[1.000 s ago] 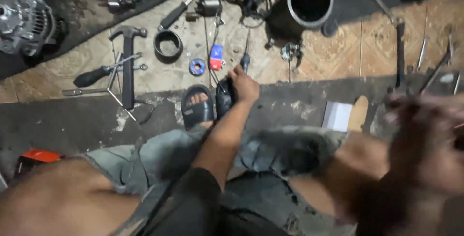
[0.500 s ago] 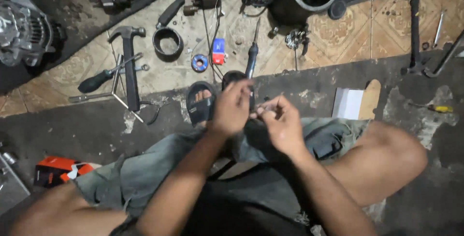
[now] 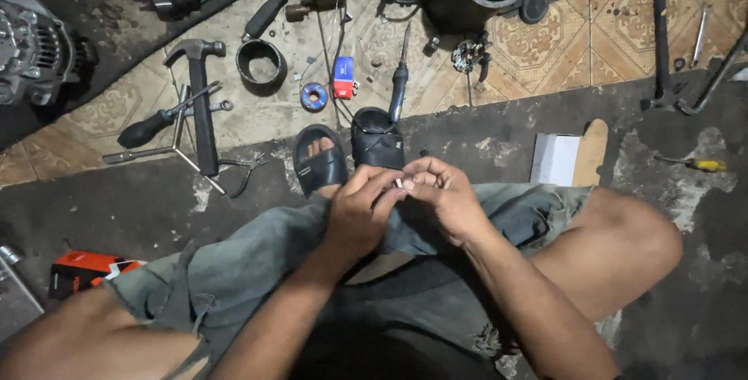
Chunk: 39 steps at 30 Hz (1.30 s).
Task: Preparing and fitting new carbon brushes into a motor component using a handheld grinder.
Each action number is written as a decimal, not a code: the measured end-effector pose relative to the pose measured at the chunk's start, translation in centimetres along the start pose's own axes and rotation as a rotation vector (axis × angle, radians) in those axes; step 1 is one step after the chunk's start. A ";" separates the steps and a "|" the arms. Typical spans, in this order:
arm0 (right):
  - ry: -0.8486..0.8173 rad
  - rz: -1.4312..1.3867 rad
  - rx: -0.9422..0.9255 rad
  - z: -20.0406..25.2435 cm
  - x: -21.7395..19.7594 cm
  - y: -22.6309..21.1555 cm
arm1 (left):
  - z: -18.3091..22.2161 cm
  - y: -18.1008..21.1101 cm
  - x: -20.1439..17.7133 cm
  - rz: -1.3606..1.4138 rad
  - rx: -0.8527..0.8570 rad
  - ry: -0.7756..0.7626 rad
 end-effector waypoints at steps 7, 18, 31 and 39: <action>0.101 0.376 -0.215 2.0 1.6 -4.9 | 0.6 -0.5 -1.6 -0.036 -0.130 0.107; 0.250 0.882 -0.708 4.2 3.8 -11.5 | -1.0 -0.8 -1.1 0.111 -0.216 0.056; 0.447 0.529 -0.346 0.1 -2.6 -11.4 | -19.3 -1.7 -0.8 -0.033 -0.015 0.156; 0.326 0.453 0.028 -2.3 0.5 -11.4 | -37.5 -15.3 6.8 -0.643 -0.170 -0.208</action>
Point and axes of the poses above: each hand's wrist, its own z-axis away from the middle knuckle, its own x-axis out of the palm, y = z × x, the point moved 8 cm from there along -z, towards the middle knuckle, and after that the axes turned 11 degrees about z, right-handed, at the moved point
